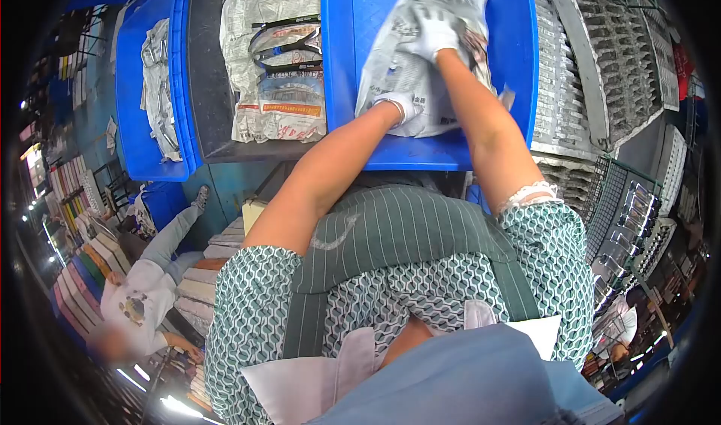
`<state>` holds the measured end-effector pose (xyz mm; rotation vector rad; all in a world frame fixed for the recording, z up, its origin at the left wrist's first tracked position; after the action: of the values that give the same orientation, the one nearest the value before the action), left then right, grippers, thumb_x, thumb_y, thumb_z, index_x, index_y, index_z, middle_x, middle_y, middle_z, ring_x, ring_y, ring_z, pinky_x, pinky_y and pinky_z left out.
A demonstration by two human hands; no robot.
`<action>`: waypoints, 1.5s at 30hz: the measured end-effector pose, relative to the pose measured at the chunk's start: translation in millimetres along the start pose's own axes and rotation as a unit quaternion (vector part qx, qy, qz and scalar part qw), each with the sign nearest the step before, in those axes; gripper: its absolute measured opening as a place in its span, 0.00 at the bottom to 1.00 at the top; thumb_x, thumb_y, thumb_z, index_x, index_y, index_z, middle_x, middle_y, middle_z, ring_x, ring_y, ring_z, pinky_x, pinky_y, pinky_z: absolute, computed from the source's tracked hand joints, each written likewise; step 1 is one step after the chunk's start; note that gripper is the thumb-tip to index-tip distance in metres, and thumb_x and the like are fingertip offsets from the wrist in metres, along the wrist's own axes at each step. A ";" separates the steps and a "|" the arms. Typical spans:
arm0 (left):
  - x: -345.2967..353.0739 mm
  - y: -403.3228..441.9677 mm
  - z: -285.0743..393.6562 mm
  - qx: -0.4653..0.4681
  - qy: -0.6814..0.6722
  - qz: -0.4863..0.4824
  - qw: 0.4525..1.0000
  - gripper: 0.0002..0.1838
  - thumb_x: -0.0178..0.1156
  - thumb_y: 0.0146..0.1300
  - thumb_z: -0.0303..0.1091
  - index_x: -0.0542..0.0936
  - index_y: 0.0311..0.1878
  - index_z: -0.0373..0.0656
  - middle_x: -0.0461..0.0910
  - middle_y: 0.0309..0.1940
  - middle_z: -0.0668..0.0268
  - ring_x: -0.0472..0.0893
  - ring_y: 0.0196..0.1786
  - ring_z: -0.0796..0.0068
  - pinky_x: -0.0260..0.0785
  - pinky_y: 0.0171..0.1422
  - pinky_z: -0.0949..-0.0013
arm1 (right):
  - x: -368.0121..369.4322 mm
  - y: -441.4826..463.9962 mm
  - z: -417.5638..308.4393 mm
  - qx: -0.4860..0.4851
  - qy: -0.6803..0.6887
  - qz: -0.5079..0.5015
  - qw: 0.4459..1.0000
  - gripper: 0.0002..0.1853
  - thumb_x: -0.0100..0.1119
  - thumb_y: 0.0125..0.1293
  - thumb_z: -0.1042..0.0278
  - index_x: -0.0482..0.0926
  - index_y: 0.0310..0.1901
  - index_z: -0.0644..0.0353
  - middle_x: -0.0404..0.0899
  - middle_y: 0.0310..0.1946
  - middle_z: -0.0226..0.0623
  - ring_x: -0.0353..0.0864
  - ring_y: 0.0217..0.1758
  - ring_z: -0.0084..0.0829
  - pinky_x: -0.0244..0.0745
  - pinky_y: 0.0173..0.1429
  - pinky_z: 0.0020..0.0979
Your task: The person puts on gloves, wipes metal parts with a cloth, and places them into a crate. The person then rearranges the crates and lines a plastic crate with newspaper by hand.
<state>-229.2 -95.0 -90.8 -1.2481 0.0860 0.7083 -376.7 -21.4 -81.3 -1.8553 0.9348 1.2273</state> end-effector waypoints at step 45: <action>-0.9 -9.8 22.4 0.012 0.081 -0.027 0.996 0.19 0.55 0.62 0.32 0.80 0.57 0.45 0.77 0.59 0.61 0.78 0.59 0.53 0.72 0.55 0.40 | -19.3 43.9 -72.4 -0.099 0.078 0.298 0.946 0.08 0.66 0.47 0.56 0.87 0.26 0.47 0.84 0.32 0.34 0.82 0.37 0.40 0.75 0.43 0.38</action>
<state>-231.7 -76.9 -74.6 -1.2792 0.1927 0.5584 -389.2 -101.1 -49.2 -1.9105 1.5912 1.5863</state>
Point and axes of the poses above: each hand's wrist, its own y-axis towards the middle knuckle, its own x-axis out of the palm, z = x × y, the point moved 1 cm from there along y, towards the middle knuckle
